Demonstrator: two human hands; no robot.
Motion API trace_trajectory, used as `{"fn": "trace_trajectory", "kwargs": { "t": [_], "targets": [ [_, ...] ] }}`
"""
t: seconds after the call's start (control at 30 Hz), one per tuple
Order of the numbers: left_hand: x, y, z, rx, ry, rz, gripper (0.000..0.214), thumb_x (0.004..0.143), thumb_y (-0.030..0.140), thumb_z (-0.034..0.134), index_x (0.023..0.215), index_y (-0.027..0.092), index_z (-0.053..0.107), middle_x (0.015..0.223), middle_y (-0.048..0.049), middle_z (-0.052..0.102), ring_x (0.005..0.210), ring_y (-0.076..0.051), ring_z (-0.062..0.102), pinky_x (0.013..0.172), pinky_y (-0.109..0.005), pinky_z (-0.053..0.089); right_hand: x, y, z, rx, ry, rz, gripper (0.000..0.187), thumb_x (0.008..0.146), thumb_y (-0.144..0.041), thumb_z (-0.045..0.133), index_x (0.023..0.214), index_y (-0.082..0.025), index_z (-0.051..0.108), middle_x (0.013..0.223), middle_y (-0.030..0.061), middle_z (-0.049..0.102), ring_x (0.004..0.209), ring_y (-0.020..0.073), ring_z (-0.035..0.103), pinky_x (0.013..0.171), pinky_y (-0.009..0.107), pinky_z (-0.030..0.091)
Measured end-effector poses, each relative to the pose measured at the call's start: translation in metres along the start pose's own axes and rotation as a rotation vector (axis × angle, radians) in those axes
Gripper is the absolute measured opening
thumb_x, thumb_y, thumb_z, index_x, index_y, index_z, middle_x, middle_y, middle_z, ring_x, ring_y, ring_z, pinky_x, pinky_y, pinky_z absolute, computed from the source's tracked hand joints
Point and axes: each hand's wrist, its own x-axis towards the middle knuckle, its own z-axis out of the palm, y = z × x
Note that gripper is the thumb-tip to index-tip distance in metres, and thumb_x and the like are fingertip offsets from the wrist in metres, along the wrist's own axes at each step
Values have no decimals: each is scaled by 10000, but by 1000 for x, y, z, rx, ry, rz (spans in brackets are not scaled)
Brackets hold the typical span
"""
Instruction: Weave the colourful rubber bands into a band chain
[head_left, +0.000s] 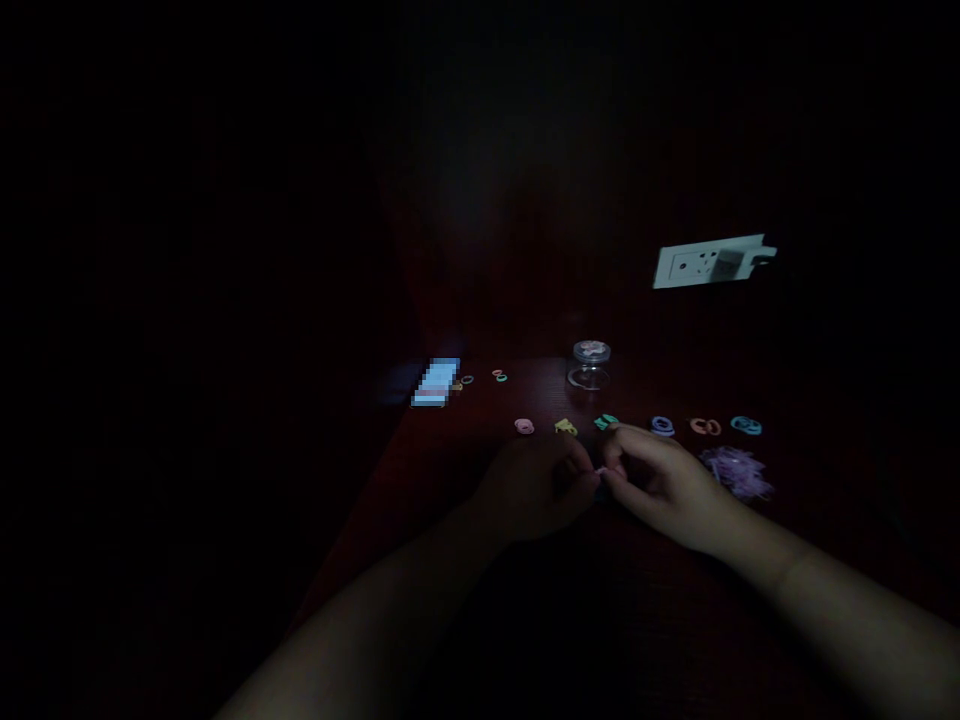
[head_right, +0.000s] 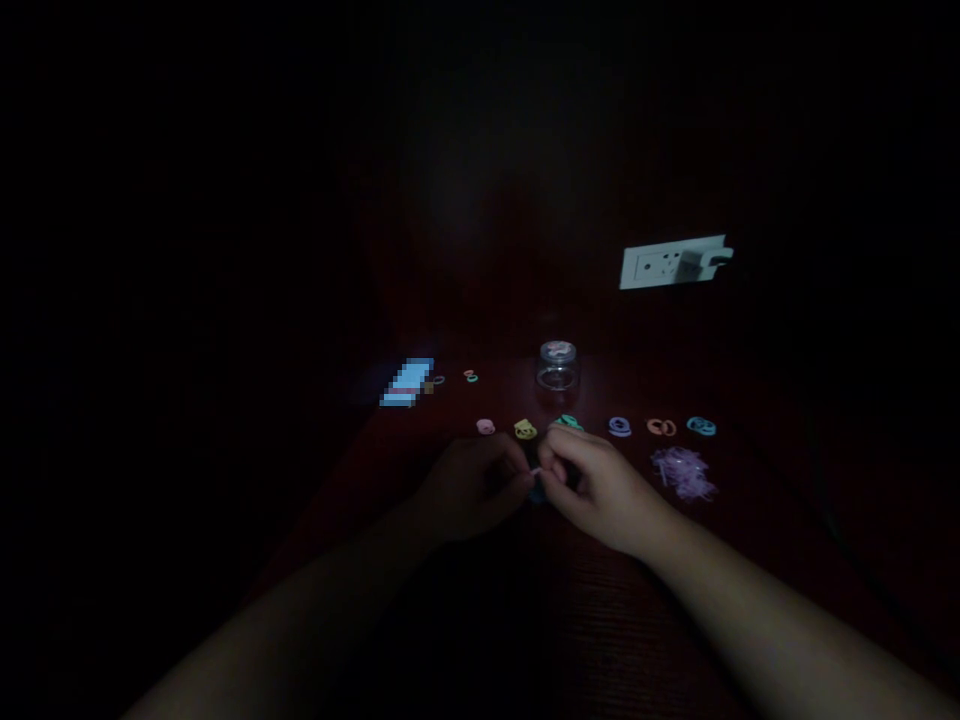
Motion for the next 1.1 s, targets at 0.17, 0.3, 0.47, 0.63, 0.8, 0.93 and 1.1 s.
{"fn": "trace_trajectory", "kwargs": {
  "t": [0.17,0.3,0.47,0.63,0.8,0.93,1.1],
  "targets": [
    [0,0,0,41,-14,-31,117,858,280,579,822,170,591,710,0,666,593,-95,590,546,-206,429,-1,0,0,0,-6,10,187,886,-189,542,739,-223,431,698,-26,491,638,130,473,585,255,397],
    [2,-1,0,107,41,-1,106,854,270,578,809,174,592,735,-4,665,634,-111,588,619,-243,452,-1,1,1,39,-6,42,124,895,-200,544,797,-222,472,709,-26,504,637,129,488,581,254,415],
    [2,-2,0,150,74,-8,87,853,259,578,824,177,587,772,-8,673,668,-128,591,696,-287,466,-1,0,1,72,-4,41,32,905,-208,546,934,-217,555,723,-18,518,641,134,506,590,260,438],
    [0,-1,1,64,14,-103,117,865,291,574,832,180,587,727,-5,662,622,-121,595,568,-234,440,-1,-2,0,50,18,2,68,908,-202,543,850,-210,576,730,-4,527,663,139,506,615,273,436],
    [-2,-3,3,3,24,-98,105,861,276,592,889,175,607,776,-11,682,646,-114,605,595,-225,467,2,-2,2,40,57,-3,74,909,-201,541,851,-207,587,705,-14,506,646,134,496,600,268,426],
    [-2,-4,3,6,68,-102,115,856,281,611,886,171,625,743,-6,683,621,-105,601,568,-206,454,2,-1,4,34,57,20,62,906,-200,549,863,-206,593,708,-16,515,643,132,503,599,266,431],
    [0,-3,2,42,143,-127,93,865,266,610,856,181,648,745,5,698,624,-100,615,591,-209,466,0,-1,3,36,49,55,86,919,-231,540,908,-206,622,739,4,555,663,142,530,618,277,458]
  ]
}}
